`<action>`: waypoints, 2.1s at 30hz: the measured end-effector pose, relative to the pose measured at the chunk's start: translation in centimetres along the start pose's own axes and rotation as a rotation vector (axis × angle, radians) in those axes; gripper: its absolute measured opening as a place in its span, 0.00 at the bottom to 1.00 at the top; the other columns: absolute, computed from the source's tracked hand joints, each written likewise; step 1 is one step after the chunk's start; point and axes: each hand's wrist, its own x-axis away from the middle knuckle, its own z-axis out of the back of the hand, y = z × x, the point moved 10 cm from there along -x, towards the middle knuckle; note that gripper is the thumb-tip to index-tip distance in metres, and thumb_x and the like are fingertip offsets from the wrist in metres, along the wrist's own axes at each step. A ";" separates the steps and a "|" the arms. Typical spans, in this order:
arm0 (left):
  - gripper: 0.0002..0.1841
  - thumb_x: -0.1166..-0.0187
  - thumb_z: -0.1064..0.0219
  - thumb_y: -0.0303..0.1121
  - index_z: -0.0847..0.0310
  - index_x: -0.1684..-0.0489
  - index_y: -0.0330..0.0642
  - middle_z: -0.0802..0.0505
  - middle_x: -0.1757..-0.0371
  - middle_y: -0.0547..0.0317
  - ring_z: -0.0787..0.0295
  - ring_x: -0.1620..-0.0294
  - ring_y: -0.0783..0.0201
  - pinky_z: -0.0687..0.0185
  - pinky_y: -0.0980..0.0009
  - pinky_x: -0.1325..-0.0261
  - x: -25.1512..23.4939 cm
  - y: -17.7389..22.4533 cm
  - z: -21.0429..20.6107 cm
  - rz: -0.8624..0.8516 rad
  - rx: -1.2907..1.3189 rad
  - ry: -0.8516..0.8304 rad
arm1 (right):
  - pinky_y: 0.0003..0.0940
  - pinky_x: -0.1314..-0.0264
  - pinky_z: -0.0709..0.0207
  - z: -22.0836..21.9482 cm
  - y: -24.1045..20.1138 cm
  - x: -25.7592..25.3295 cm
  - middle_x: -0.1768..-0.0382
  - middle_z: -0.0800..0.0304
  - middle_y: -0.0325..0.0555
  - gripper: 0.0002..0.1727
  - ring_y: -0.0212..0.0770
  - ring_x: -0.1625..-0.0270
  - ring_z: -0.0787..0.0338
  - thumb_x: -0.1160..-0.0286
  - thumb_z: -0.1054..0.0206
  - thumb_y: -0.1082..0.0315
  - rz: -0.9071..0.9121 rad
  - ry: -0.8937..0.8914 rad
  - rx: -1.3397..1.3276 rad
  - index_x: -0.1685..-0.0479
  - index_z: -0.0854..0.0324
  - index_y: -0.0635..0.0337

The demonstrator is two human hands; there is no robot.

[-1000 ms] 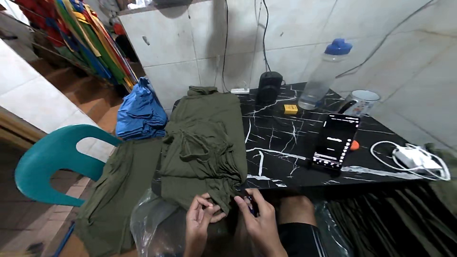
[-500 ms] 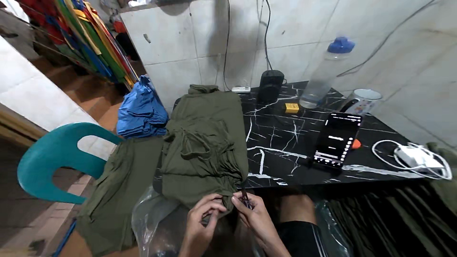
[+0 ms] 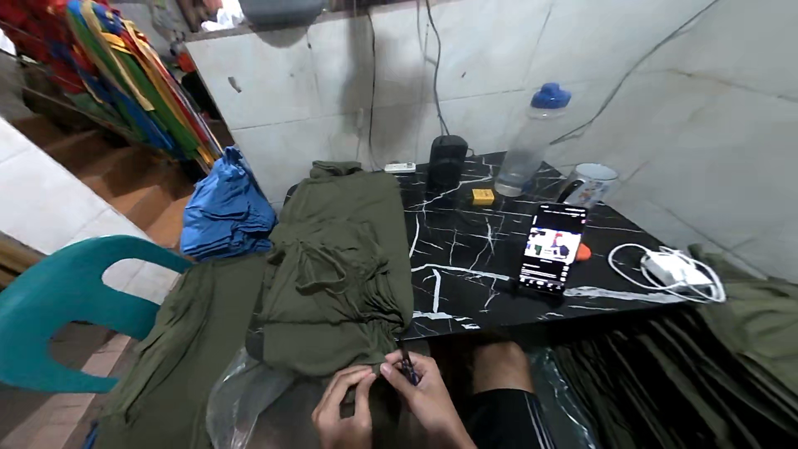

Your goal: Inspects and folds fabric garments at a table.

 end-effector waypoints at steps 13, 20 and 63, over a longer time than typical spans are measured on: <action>0.03 0.23 0.33 0.19 0.13 0.61 0.33 0.05 0.50 0.54 0.05 0.66 0.70 0.05 0.76 0.67 -0.2 0.3 -0.3 0.063 0.159 -0.024 | 0.29 0.66 0.13 -0.2 -5.6 1.7 0.58 0.08 0.40 0.15 0.31 0.64 0.09 0.27 0.26 0.55 0.508 0.103 0.832 0.49 0.10 0.54; 0.03 0.23 0.31 0.25 0.12 0.65 0.38 0.04 0.48 0.54 0.07 0.40 0.68 0.10 0.75 0.38 -0.9 1.4 0.4 -0.156 -0.086 -0.060 | 0.36 0.75 0.15 -1.8 -6.6 2.5 0.70 0.11 0.41 0.19 0.39 0.70 0.08 0.17 0.37 0.47 0.661 -0.043 1.181 0.57 0.12 0.54; 0.21 0.18 0.34 0.53 0.13 0.31 0.59 0.13 0.27 0.59 0.19 0.24 0.56 0.25 0.47 0.23 -6.4 0.1 -0.7 -0.120 -0.427 -0.281 | 0.34 0.53 0.11 1.9 -6.9 -1.6 0.61 0.05 0.39 0.15 0.34 0.58 0.07 0.15 0.35 0.56 0.321 0.053 0.569 0.56 0.11 0.58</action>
